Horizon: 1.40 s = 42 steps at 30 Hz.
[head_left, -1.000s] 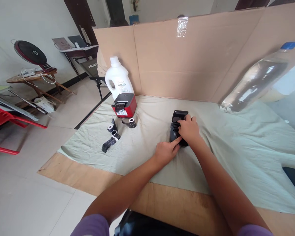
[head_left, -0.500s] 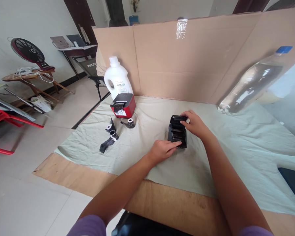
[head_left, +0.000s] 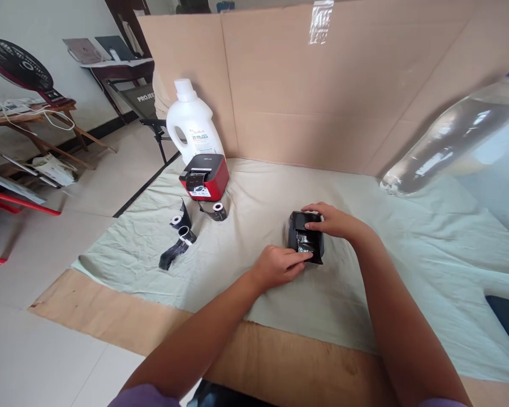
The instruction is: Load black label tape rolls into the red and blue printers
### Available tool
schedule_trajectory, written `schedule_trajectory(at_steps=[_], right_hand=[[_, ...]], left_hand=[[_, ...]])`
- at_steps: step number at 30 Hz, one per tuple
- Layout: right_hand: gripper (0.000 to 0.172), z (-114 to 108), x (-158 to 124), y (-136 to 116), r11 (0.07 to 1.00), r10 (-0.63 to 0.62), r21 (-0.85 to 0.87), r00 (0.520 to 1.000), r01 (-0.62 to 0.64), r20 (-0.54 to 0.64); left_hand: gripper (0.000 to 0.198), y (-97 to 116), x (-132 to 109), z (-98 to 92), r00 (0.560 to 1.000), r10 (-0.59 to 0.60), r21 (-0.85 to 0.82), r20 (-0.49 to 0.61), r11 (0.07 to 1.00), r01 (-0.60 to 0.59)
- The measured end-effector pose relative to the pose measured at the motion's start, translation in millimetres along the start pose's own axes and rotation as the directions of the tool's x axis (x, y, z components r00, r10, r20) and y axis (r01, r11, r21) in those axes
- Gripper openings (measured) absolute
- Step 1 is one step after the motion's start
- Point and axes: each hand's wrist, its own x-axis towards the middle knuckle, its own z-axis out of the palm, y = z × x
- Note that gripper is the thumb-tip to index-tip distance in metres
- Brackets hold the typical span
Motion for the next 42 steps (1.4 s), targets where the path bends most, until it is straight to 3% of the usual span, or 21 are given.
schedule_trajectory(at_steps=[5,13,16,19,22,27,32,42], right_hand=[[0.052,5,8,10,0.994,0.073,0.070,0.993,-0.079,0.089],[0.051,6,0,4,0.991,0.039,0.128,0.998,-0.044,0.040],[0.053,5,-4,0,0.984,0.085,0.155,0.995,-0.093,0.054],[0.057,4,-7,-2,0.971,0.132,0.191,0.989,-0.144,0.073],[0.062,3,-10,-1,0.956,0.166,0.229,0.982,-0.183,0.090],[0.070,-3,-18,8,0.924,0.175,0.311,0.968,-0.225,0.181],[0.072,-9,-25,16,0.879,0.104,0.440,0.974,-0.184,0.199],[0.065,0,-18,29,0.750,0.084,0.628,0.972,-0.206,0.219]], left_hand=[[0.037,-1,1,1.1,1.000,0.012,-0.059,0.002,0.998,-0.012],[0.037,-1,0,2.9,1.000,0.014,-0.002,-0.008,1.000,-0.014],[0.037,-1,-1,4.0,0.999,0.014,-0.007,-0.034,1.000,-0.015],[0.040,1,0,2.1,0.996,-0.066,-0.019,-0.058,0.998,0.065],[0.050,4,3,-3.2,0.972,-0.222,-0.057,-0.078,0.974,0.218],[0.061,8,10,-10.4,0.919,-0.394,0.012,-0.011,0.919,0.394],[0.060,11,12,-10.2,0.889,-0.457,0.082,0.041,0.888,0.453],[0.057,6,22,-12.4,0.870,-0.491,0.033,0.040,0.871,0.490]])
